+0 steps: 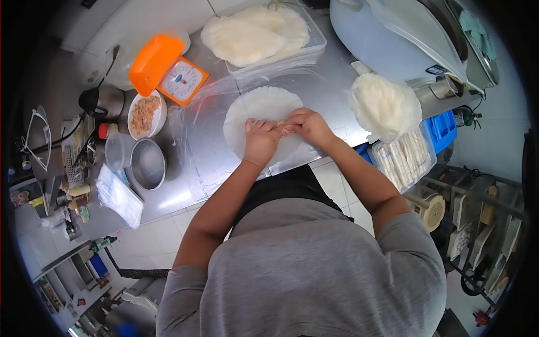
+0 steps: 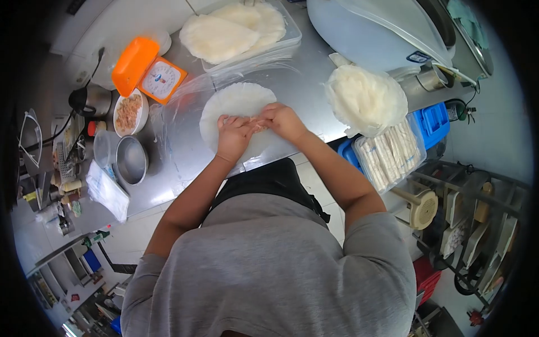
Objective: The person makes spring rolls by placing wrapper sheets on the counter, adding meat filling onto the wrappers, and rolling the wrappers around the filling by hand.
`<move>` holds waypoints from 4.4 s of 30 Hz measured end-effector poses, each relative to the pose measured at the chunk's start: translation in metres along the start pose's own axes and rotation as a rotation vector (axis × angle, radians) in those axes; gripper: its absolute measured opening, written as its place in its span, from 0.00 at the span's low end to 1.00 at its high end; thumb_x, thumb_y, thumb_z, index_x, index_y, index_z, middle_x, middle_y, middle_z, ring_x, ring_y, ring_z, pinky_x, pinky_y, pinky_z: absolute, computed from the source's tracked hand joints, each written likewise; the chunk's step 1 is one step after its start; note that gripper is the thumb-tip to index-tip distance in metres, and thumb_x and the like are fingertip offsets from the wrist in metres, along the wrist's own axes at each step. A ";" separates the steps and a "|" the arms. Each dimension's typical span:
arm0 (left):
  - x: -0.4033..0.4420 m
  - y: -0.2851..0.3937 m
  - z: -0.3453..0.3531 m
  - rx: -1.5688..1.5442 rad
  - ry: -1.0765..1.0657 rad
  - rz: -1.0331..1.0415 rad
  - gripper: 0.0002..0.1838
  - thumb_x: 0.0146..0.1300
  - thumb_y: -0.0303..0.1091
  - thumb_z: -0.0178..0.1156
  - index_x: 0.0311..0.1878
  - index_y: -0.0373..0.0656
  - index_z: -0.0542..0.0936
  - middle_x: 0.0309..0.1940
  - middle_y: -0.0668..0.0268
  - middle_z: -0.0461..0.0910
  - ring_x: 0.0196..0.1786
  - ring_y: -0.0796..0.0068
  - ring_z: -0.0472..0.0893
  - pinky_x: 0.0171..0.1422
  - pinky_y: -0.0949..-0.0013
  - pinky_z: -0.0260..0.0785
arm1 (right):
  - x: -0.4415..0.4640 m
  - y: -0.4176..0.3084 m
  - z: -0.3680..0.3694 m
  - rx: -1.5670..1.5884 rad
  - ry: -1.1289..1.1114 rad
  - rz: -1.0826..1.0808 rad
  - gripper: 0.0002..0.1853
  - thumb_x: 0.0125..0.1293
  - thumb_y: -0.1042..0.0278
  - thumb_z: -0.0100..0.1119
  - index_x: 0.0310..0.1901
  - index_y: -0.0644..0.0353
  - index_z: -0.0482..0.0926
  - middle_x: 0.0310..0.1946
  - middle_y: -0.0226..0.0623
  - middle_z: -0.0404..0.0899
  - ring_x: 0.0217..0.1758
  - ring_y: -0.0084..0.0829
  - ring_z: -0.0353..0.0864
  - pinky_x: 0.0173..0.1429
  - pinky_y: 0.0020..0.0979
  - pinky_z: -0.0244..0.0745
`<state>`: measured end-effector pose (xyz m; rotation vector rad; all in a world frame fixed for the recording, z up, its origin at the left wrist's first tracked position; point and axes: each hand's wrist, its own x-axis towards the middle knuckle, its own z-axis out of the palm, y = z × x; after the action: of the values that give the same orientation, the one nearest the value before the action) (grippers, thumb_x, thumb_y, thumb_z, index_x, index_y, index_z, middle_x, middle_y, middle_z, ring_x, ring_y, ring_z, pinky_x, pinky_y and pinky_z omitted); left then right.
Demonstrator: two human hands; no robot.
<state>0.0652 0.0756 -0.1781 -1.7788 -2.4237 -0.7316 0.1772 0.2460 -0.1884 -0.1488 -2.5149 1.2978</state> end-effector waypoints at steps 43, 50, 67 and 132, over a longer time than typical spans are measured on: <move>-0.070 -0.072 -0.045 -0.154 0.048 -0.119 0.18 0.47 0.35 0.73 0.44 0.46 0.83 0.43 0.66 0.79 0.53 0.61 0.75 0.60 0.57 0.60 | 0.028 -0.059 0.089 -0.128 -0.147 0.005 0.30 0.56 0.71 0.66 0.63 0.51 0.72 0.38 0.43 0.80 0.44 0.48 0.79 0.50 0.43 0.73; -0.078 -0.079 -0.059 -0.118 0.028 -0.215 0.15 0.47 0.38 0.73 0.40 0.49 0.85 0.42 0.67 0.79 0.50 0.64 0.76 0.59 0.57 0.59 | 0.033 -0.061 0.096 -0.132 -0.109 0.013 0.23 0.54 0.70 0.67 0.55 0.52 0.79 0.35 0.42 0.80 0.42 0.46 0.80 0.48 0.43 0.74; -0.121 -0.064 -0.086 -0.300 0.203 -0.325 0.21 0.61 0.31 0.61 0.58 0.42 0.77 0.53 0.56 0.78 0.55 0.57 0.75 0.66 0.53 0.59 | 0.193 -0.143 0.151 -0.260 -0.266 -0.406 0.30 0.56 0.81 0.57 0.64 0.61 0.71 0.65 0.51 0.68 0.68 0.51 0.67 0.71 0.40 0.63; -0.017 0.016 -0.002 -0.090 0.016 -0.025 0.15 0.56 0.34 0.68 0.47 0.43 0.85 0.46 0.64 0.84 0.49 0.61 0.80 0.55 0.61 0.71 | -0.026 0.002 -0.026 0.107 -0.135 0.007 0.38 0.55 0.78 0.66 0.69 0.51 0.66 0.50 0.38 0.81 0.52 0.42 0.77 0.57 0.37 0.74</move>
<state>0.0851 0.0634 -0.1761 -1.7691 -2.4444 -0.8664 0.2105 0.2617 -0.1815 -0.0483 -2.5489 1.4879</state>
